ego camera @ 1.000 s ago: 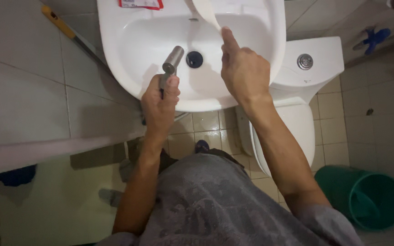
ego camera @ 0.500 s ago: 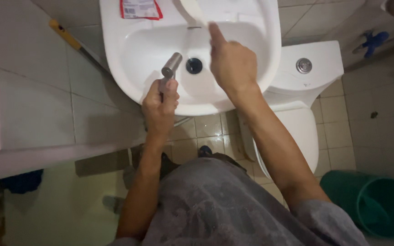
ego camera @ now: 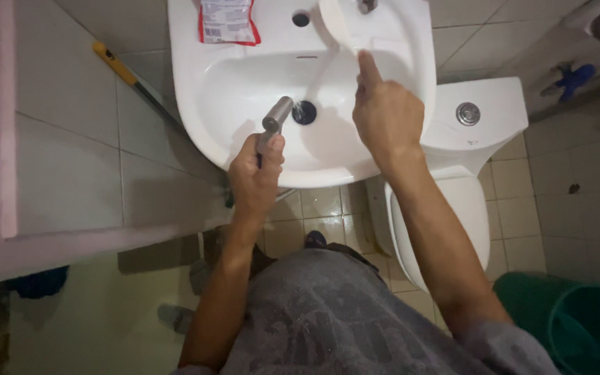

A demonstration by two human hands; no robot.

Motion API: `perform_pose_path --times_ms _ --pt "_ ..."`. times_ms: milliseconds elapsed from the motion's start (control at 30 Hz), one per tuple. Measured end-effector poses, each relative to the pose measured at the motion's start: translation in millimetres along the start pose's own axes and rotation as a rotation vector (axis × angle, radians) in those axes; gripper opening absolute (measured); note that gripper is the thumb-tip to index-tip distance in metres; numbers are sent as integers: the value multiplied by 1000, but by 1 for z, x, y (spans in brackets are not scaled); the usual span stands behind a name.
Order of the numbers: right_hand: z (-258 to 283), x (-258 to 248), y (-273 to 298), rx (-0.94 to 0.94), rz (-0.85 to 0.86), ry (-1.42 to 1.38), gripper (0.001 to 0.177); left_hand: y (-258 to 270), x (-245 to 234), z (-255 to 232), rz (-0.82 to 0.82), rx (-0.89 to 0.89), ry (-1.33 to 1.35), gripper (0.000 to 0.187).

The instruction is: The person scrubs a white bathroom sink with a white brush while rinsing it with a handheld shower sprayer. The person repeatedly scrubs the basin and drain area and rinses the brush and sink surface throughout the clip.

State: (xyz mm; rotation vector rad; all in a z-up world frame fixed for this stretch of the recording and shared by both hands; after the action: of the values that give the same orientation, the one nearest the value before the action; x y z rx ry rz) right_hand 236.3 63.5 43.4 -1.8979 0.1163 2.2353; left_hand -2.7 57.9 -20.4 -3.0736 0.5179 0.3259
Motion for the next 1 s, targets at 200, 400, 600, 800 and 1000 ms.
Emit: perform_pose_path --times_ms 200,400,600,800,1000 --pt "10 6 -31 -94 -103 0 42 5 -2 -12 -3 88 6 47" --pt "18 6 -3 -77 -5 -29 41 6 -3 -19 -4 129 -52 46" --pt "26 1 23 -81 30 -69 44 4 -2 -12 -27 121 -11 47" --pt "26 -4 17 -101 -3 -70 43 -1 1 -3 11 43 2 46" --pt "38 -1 15 -103 11 -73 42 8 -3 -20 -7 119 -36 43"
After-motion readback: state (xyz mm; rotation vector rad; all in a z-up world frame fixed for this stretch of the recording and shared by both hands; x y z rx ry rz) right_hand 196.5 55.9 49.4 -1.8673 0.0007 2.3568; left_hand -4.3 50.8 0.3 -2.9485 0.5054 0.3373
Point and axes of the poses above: each hand's wrist, its own y-axis away from the middle knuckle, its own x-axis out of the palm, z = x × y, the point moved 6 cm from there along -y, towards the middle knuckle, and after that the axes turned 13 degrees about z, right-handed, at the moved point
